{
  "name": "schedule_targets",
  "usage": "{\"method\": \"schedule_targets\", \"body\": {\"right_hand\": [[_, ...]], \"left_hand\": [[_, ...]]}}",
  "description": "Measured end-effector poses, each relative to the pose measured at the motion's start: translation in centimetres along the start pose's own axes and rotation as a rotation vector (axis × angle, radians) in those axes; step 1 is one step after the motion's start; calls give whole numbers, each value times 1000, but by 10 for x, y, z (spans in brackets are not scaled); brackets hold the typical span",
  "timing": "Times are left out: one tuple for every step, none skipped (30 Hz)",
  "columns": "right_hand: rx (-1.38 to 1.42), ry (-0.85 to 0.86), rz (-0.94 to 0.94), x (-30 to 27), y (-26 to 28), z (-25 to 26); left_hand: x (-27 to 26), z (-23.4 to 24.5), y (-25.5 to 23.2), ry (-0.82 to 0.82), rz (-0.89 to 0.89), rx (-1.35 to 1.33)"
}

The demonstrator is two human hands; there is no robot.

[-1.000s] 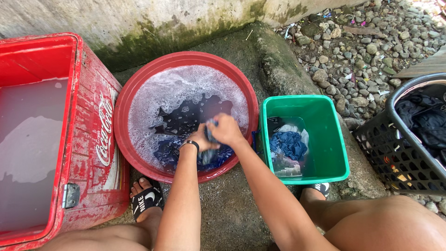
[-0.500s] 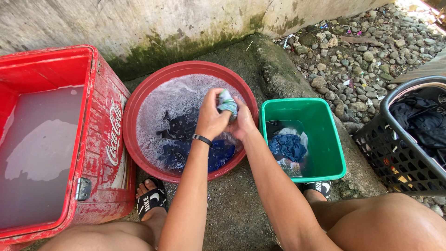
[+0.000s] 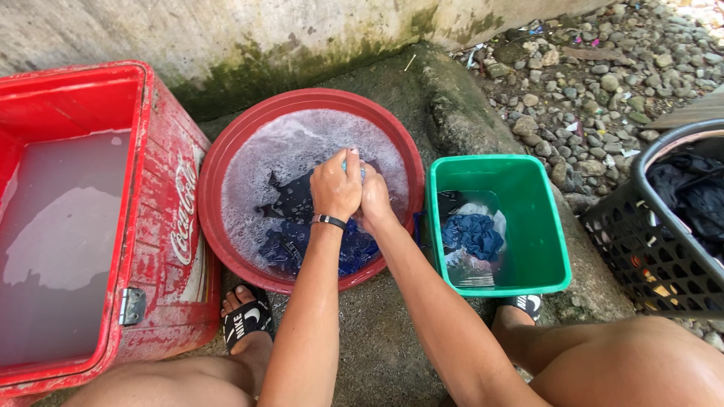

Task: The person washes clothes by hand in a red basin, scrubbing and wringing out various items before placing them into a green bucket.

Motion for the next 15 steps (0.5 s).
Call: {"method": "schedule_targets", "body": {"right_hand": [[-53, 11, 38, 6, -4, 3], [-252, -6, 223, 10, 2, 7], [-448, -24, 411, 11, 8, 10], [-645, -37, 600, 10, 14, 8], [-755, -39, 644, 14, 12, 7], [-865, -42, 687, 16, 12, 6], [-975, -45, 727, 14, 11, 3], [-930, -52, 686, 15, 11, 5], [-884, -57, 645, 15, 12, 4], [-839, -61, 604, 12, 14, 3], [-848, -61, 601, 7, 19, 1], [-857, -61, 599, 2, 24, -2], [-867, -65, 597, -4, 30, -3], [-871, -91, 563, -8, 35, -1], [-873, -115, 531, -10, 41, 1]], "left_hand": [[1, -4, 6, 27, 42, 15], [2, -7, 14, 53, 85, 30], [2, -8, 19, 69, 103, 23], [1, -10, 24, 85, 121, 16], [1, -14, 28, 102, 137, 6], [2, -16, 33, 115, 155, -3], [1, -16, 39, 129, 175, -11], [0, -17, 44, 144, 195, -20], [0, -19, 48, 160, 209, -25], [0, -20, 51, 176, 223, -31], [0, -22, 52, 194, 233, -38], [0, -22, 52, 187, 229, -60], [1, -23, 51, 183, 222, -84], [1, -24, 49, 179, 215, -107], [1, -26, 46, 193, 212, -106]]}}
Point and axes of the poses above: each hand's wrist, its own x-axis towards the middle knuckle, its own z-axis out of the back of the hand, y = z × x, the point moved 8 cm from there along x, towards the middle knuckle, and after that the axes turned 1 degree about z, right-handed, at the moved point
